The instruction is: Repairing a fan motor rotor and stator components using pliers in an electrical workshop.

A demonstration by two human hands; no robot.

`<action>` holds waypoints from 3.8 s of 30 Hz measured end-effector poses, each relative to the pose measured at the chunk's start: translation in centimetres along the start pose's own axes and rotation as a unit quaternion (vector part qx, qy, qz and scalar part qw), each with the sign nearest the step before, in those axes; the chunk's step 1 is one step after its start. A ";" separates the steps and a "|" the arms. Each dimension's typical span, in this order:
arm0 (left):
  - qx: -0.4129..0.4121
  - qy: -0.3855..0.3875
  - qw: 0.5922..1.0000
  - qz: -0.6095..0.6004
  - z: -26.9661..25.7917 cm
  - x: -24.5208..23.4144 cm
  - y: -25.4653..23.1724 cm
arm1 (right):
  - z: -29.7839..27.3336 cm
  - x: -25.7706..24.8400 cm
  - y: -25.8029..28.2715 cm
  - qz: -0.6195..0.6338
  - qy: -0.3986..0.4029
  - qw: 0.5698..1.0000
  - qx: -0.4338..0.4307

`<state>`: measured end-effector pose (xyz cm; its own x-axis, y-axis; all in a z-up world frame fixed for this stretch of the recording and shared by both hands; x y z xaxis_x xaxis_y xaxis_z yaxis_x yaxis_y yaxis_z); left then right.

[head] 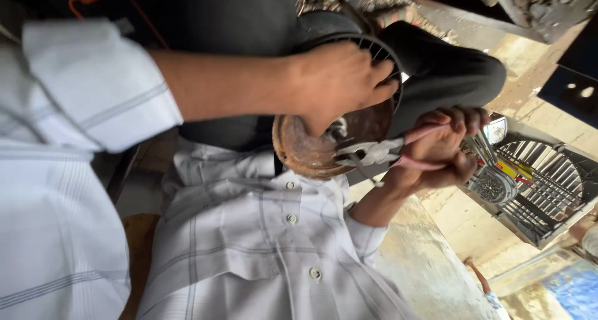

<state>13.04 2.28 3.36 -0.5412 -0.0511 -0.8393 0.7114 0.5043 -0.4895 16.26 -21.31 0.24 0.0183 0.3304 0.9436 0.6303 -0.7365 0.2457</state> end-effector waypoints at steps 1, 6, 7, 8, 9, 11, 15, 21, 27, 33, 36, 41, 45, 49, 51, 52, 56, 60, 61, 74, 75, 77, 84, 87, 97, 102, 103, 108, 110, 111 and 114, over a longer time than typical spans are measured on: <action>0.002 0.000 1.000 0.010 -0.4 0.3 0.2 | -0.1 0.1 -0.7 -0.002 0.007 1.000 -0.007; -0.052 -0.092 0.994 0.003 -0.5 1.8 -1.1 | -4.5 0.1 -2.1 0.050 0.090 0.994 -0.021; -0.048 -0.095 0.994 0.011 -0.4 1.6 -1.2 | -4.6 0.6 -2.1 0.045 0.096 0.994 -0.027; -0.067 -0.107 0.992 0.005 -0.7 1.5 -1.3 | -4.7 0.8 -2.4 0.026 0.060 0.996 -0.053; -0.086 -0.119 0.989 -0.002 -1.1 1.4 -1.4 | -4.9 1.1 -2.6 0.007 0.023 0.997 -0.079; -0.102 -0.133 0.986 0.004 -1.0 1.8 -1.9 | -5.6 1.0 -2.3 -0.023 0.025 0.995 -0.091; -0.182 -0.191 0.964 0.041 -1.5 2.3 -3.4 | -5.9 1.5 -2.2 0.004 0.012 0.996 -0.084; -0.289 -0.277 0.891 0.214 1.0 6.0 -5.0 | -6.5 -1.5 -0.7 -0.023 0.021 0.995 -0.096; -0.194 -0.179 0.948 0.179 -0.4 4.3 -4.0 | -4.3 1.1 -1.5 0.036 0.034 0.990 -0.130; -0.193 -0.194 0.948 0.163 -0.4 3.9 -3.3 | -2.2 0.9 0.0 -0.017 -0.019 0.994 -0.107; -0.185 -0.199 0.950 0.155 -0.2 4.1 -2.7 | -1.1 0.7 1.0 -0.009 -0.014 0.996 -0.088; -0.155 -0.234 0.948 0.149 -0.4 4.6 -2.5 | 0.5 2.7 0.5 -0.018 -0.025 0.999 -0.039; -0.141 -0.247 0.947 0.150 0.1 5.3 -1.6 | 1.9 2.0 1.4 -0.064 -0.009 0.998 -0.008; -0.150 -0.237 0.953 0.117 0.3 4.7 -1.3 | 3.8 1.9 3.0 -0.074 -0.004 0.996 0.045; -0.154 -0.234 0.953 0.117 -0.1 4.5 -1.1 | 4.9 3.0 2.4 -0.078 -0.015 0.995 0.067; -0.156 -0.237 0.952 0.116 0.2 4.8 -0.8 | 5.5 2.6 2.8 -0.082 -0.015 0.994 0.070; -0.159 -0.229 0.946 0.167 0.6 4.8 -0.8 | 7.0 3.9 2.1 -0.083 0.008 0.987 0.135; -0.133 -0.220 0.956 0.138 0.6 4.6 -0.6 | 8.5 3.4 2.4 -0.075 0.013 0.980 0.184; -0.135 -0.223 0.955 0.138 0.4 4.6 -0.6 | 9.0 2.9 2.5 -0.077 0.014 0.979 0.187; -0.111 -0.200 0.969 0.097 -0.6 4.0 -2.4 | 4.9 2.4 0.3 -0.079 0.066 0.979 0.179; -0.112 -0.145 0.976 0.115 -0.6 3.9 -2.8 | 3.9 1.5 0.4 -0.043 0.060 0.988 0.133; -0.125 -0.160 0.973 0.109 -1.2 3.7 -3.4 | 1.5 1.5 -0.6 -0.010 0.054 0.994 0.095; -0.200 -0.229 0.953 -0.011 -2.1 3.7 -4.0 | -5.1 0.5 1.5 0.027 0.046 0.994 -0.093; -0.209 -0.317 0.925 0.002 -2.5 3.1 -4.5 | -5.4 4.0 3.6 -0.006 0.007 0.984 -0.178; -0.234 -0.389 0.891 0.011 -3.6 3.1 -6.2 | -1.7 5.2 6.1 -0.290 -0.028 0.853 -0.432; -0.154 -0.450 0.879 -0.035 -4.9 4.0 -8.5 | 7.9 -2.0 6.8 0.079 -0.176 0.958 -0.214; -0.150 -0.449 0.880 -0.030 -5.0 5.2 -8.8 | 9.8 -4.3 6.7 0.081 -0.172 0.957 -0.218; -0.188 -0.471 0.859 -0.067 -4.5 7.3 -8.8 | 18.2 -7.2 3.2 0.423 -0.275 0.862 -0.058; -0.185 -0.479 0.857 -0.040 -4.7 6.7 -8.7 | 21.1 -5.9 3.4 0.423 -0.203 0.882 -0.033; -0.182 -0.489 0.853 -0.014 -4.7 6.4 -8.6 | 22.8 -5.0 3.6 0.419 -0.131 0.898 -0.009; -0.177 -0.508 0.843 0.012 -4.6 8.8 -8.4 | 28.0 -2.2 5.1 0.412 -0.076 0.907 -0.038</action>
<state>0.25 1.62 1.16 0.2622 -0.6576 -0.7063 0.4407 0.7327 -0.5186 41.18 -9.24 -6.79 0.5694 -0.2785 0.7735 0.2984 -0.8067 -0.5102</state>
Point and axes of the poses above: each hand's wrist, its own z-axis towards the middle knuckle, its own x-axis out of the palm, y = z × x, the point moved 3 cm from there along z, towards the middle knuckle, and after that the axes turned 15 degrees about x, right-handed, at the moved point
